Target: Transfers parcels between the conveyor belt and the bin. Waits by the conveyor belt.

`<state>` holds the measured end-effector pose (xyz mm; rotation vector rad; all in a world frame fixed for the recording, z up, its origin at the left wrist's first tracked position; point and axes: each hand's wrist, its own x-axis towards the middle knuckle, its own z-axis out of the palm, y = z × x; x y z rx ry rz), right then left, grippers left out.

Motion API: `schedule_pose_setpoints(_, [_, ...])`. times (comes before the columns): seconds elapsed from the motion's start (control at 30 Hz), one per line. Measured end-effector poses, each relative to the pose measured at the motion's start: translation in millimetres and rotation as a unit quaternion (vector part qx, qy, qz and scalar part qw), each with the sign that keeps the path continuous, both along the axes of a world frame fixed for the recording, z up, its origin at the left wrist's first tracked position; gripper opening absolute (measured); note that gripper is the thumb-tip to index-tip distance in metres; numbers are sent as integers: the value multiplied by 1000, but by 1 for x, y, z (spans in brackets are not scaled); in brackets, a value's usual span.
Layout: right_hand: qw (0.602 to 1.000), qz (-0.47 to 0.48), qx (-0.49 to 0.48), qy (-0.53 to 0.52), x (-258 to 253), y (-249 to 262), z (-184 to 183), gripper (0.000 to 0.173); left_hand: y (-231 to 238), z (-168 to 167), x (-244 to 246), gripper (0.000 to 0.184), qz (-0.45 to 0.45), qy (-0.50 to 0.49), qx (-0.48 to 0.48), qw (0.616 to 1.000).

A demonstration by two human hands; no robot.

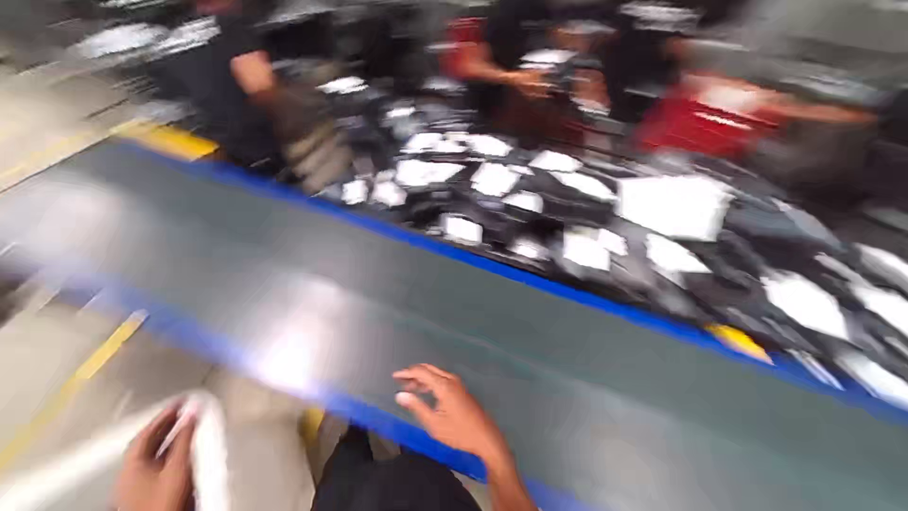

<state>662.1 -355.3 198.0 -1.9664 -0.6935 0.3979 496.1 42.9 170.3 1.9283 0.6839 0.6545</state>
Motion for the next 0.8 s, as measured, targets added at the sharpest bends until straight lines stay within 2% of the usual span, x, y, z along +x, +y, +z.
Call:
schedule_pose_setpoints(0.1, [995,89,2,41,-19,-23,-35,33,-53,-5,-65,46,152,85,6,985])
schedule_pose_setpoints(0.17, [983,153,0,97,-24,-33,-56,34,-78,-24,-119,51,192,129,17,973])
schedule_pose_setpoints(0.23, [973,193,-9,129,-29,-39,-73,32,-112,-44,-178,61,215,226,6,950])
schedule_pose_setpoints(0.33, [959,258,-32,116,-24,-22,-75,30,-166,-71,-256,79,269,358,-61,892])
schedule_pose_setpoints(0.43, [933,349,-44,76,-12,16,-60,32,-216,-107,-321,93,326,411,-170,834])
schedule_pose_setpoints(0.5, [918,393,-47,7,-7,50,-46,35,-243,-133,-344,95,328,413,-226,819])
schedule_pose_setpoints(0.57, [907,414,-45,-64,-11,89,-30,37,-260,-146,-351,89,330,413,-204,824])
schedule_pose_setpoints(0.63, [899,427,-29,-97,-28,121,-18,37,-272,-147,-352,85,339,411,-179,827])
schedule_pose_setpoints(0.7, [892,441,-5,-99,-55,148,-9,35,-278,-137,-351,82,341,403,-196,826])
schedule_pose_setpoints(0.8, [881,466,28,-81,-111,191,-20,30,-261,-134,-353,79,357,394,-187,826])
